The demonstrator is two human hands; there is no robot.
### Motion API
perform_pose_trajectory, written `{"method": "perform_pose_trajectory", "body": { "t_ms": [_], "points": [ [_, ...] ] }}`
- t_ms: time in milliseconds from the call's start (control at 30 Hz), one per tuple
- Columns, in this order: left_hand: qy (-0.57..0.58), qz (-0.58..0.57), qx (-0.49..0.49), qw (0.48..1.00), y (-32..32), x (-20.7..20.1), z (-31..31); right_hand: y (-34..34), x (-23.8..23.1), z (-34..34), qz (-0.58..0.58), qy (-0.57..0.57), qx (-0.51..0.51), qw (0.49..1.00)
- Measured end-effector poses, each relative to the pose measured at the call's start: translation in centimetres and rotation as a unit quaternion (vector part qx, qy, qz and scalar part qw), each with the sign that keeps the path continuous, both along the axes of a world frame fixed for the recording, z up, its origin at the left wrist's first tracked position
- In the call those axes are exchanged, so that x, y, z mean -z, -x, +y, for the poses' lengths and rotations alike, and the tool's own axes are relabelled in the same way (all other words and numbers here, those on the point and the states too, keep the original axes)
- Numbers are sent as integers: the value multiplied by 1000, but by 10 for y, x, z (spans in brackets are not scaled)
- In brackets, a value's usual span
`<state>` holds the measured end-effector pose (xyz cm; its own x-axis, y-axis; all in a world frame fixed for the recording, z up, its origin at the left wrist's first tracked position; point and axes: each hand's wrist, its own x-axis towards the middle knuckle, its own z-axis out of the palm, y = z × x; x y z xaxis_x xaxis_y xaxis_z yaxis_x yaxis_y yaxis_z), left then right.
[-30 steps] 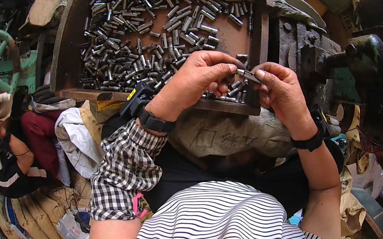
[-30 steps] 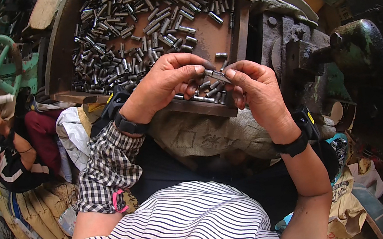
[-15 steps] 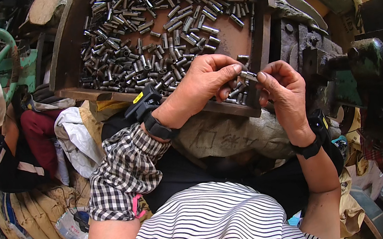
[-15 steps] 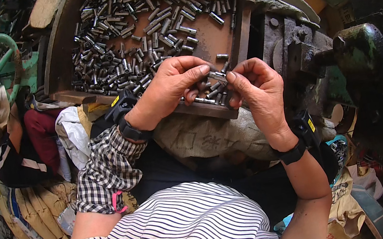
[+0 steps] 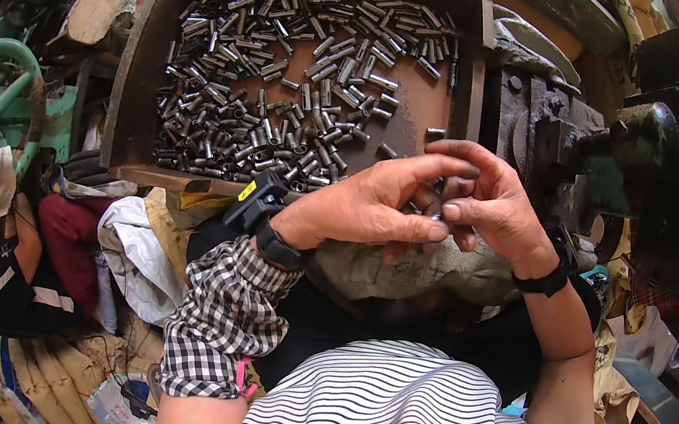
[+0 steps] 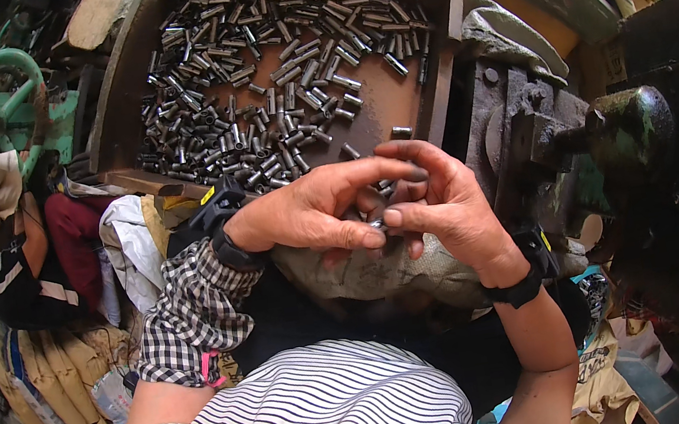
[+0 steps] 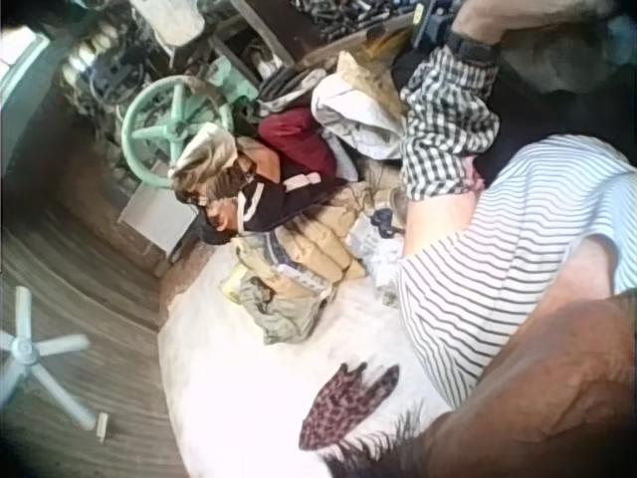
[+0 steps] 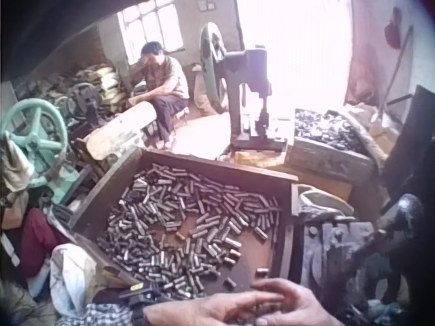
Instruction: Inspecting and inserting small metal components into a press machine.
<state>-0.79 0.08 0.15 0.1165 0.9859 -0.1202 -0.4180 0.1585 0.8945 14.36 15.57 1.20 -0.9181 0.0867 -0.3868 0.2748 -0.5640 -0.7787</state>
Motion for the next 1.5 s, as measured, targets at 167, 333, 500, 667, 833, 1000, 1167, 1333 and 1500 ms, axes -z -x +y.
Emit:
{"method": "perform_pose_trajectory", "body": {
  "t_ms": [167, 333, 500, 667, 833, 1000, 1167, 1333, 1500],
  "points": [
    [38, 35, -128, 990, 24, 10, -5, 39, 12, 16, 0, -105, 86, 991],
    [115, -40, -273, 954, 38, 22, -9, 103, 46, 43, 91, -855, 24, 510],
    [19, 428, -243, 870, 33, 35, -4, 125, 65, 45, -53, -878, -84, 468],
    [-56, 714, -122, 687, 21, 45, 5, 105, 53, 35, 11, -861, -44, 507],
    [-77, 758, -92, 641, 17, 46, 11, 61, 26, 20, 24, -698, 44, 714],
    [-43, 716, -130, 684, 13, 51, 13, 21, 3, 10, -72, -295, 48, 952],
    [-46, 563, -190, 803, 13, 44, 16, 12, 7, -8, -38, -255, 60, 964],
    [106, 129, -193, 967, 12, 24, 17, 8, 14, -7, -43, -305, 90, 947],
    [104, 95, -187, 972, 12, 19, 14, 2, 18, 1, -36, -224, 103, 969]
  ]
}}
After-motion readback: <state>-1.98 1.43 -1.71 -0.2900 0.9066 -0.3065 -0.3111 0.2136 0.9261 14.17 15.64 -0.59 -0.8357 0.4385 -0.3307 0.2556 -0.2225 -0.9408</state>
